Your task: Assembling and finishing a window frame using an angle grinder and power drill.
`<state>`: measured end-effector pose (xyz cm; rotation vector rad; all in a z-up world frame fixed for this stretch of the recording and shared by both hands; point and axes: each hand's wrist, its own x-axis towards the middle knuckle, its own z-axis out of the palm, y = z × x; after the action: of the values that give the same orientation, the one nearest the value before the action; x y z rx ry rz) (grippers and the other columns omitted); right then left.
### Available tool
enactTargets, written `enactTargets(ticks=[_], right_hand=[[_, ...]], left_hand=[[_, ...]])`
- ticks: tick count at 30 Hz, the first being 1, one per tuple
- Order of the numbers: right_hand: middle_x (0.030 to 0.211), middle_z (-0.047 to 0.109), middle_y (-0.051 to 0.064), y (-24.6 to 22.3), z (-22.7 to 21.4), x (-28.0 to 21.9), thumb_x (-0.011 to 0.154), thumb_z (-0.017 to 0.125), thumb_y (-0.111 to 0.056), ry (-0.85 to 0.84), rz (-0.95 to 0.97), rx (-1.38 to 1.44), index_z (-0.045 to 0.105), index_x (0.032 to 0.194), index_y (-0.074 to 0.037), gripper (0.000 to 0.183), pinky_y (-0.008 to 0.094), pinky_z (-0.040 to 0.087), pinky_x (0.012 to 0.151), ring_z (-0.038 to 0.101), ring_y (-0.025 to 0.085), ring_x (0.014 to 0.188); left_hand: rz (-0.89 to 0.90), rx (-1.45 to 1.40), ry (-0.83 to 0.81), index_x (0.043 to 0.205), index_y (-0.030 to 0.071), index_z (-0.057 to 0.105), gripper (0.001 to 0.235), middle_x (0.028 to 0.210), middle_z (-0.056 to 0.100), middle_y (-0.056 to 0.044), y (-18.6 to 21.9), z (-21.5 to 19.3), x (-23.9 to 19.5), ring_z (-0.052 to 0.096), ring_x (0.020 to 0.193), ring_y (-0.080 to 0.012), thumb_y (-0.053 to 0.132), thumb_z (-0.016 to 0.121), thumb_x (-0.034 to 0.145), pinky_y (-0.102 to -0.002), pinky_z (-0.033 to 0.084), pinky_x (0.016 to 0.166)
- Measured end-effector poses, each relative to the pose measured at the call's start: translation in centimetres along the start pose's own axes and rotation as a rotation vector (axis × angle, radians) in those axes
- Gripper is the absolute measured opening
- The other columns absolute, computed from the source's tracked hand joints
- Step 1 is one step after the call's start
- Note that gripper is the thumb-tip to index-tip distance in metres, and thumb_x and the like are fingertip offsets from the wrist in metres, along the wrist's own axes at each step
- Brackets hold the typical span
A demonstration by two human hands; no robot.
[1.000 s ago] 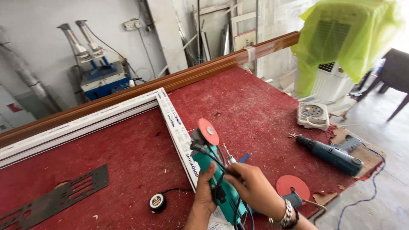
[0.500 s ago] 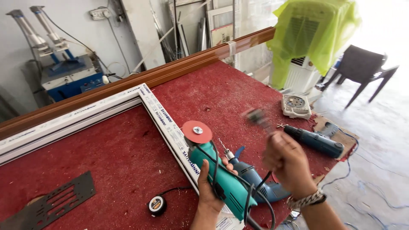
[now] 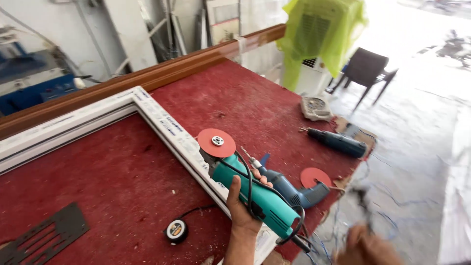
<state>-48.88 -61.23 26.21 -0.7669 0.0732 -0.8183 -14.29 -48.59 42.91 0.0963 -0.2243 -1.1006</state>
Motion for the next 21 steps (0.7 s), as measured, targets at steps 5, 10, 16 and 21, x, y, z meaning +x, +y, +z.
enactTargets(ticks=[5, 10, 16, 21], right_hand=[[0.073, 0.046, -0.004, -8.2, 15.7, 7.9, 0.119, 0.049, -0.031, 0.257, -0.309, -0.254, 0.058, 0.114, -0.006, 0.027, 0.040, 0.049, 0.082, 0.049, 0.013, 0.065], [0.079, 0.050, 0.006, -6.2, 17.9, 3.4, 0.108, 0.040, -0.034, 0.522, -0.084, -0.412, 0.056, 0.107, -0.002, 0.036, 0.039, 0.045, 0.073, 0.054, 0.019, 0.072], [0.075, 0.050, 0.004, -7.4, 21.1, 2.4, 0.106, 0.049, -0.030, 0.432, 0.027, -0.628, 0.065, 0.112, 0.005, 0.039, 0.026, 0.034, 0.049, 0.044, 0.009, 0.059], [0.057, 0.046, 0.000, -5.8, 25.5, 4.8, 0.096, 0.066, -0.018, 0.376, 0.292, -1.184, 0.076, 0.100, 0.001, 0.022, 0.026, 0.029, 0.044, 0.039, 0.009, 0.050]], left_hand=[[-0.037, -0.219, -0.130, 0.126, 0.011, 0.056, 0.049, 0.101, 0.061, -0.010, -2.3, 1.3, -0.8, 0.061, 0.094, -0.0227, 0.045, 0.071, 0.092, -0.040, 0.053, 0.091], [-0.044, -0.282, -0.112, 0.126, 0.013, 0.055, 0.048, 0.101, 0.060, -0.009, -2.7, 1.3, -0.6, 0.061, 0.096, -0.0228, 0.044, 0.070, 0.093, -0.040, 0.054, 0.092], [-0.065, -0.249, -0.094, 0.124, 0.013, 0.056, 0.048, 0.102, 0.060, -0.009, -2.2, 1.6, -1.1, 0.061, 0.098, -0.0227, 0.046, 0.071, 0.093, -0.040, 0.053, 0.093], [-0.120, -0.246, -0.097, 0.118, 0.008, 0.055, 0.053, 0.101, 0.061, -0.011, -1.9, 0.4, -0.8, 0.062, 0.098, -0.0255, 0.050, 0.073, 0.091, -0.041, 0.054, 0.094]])
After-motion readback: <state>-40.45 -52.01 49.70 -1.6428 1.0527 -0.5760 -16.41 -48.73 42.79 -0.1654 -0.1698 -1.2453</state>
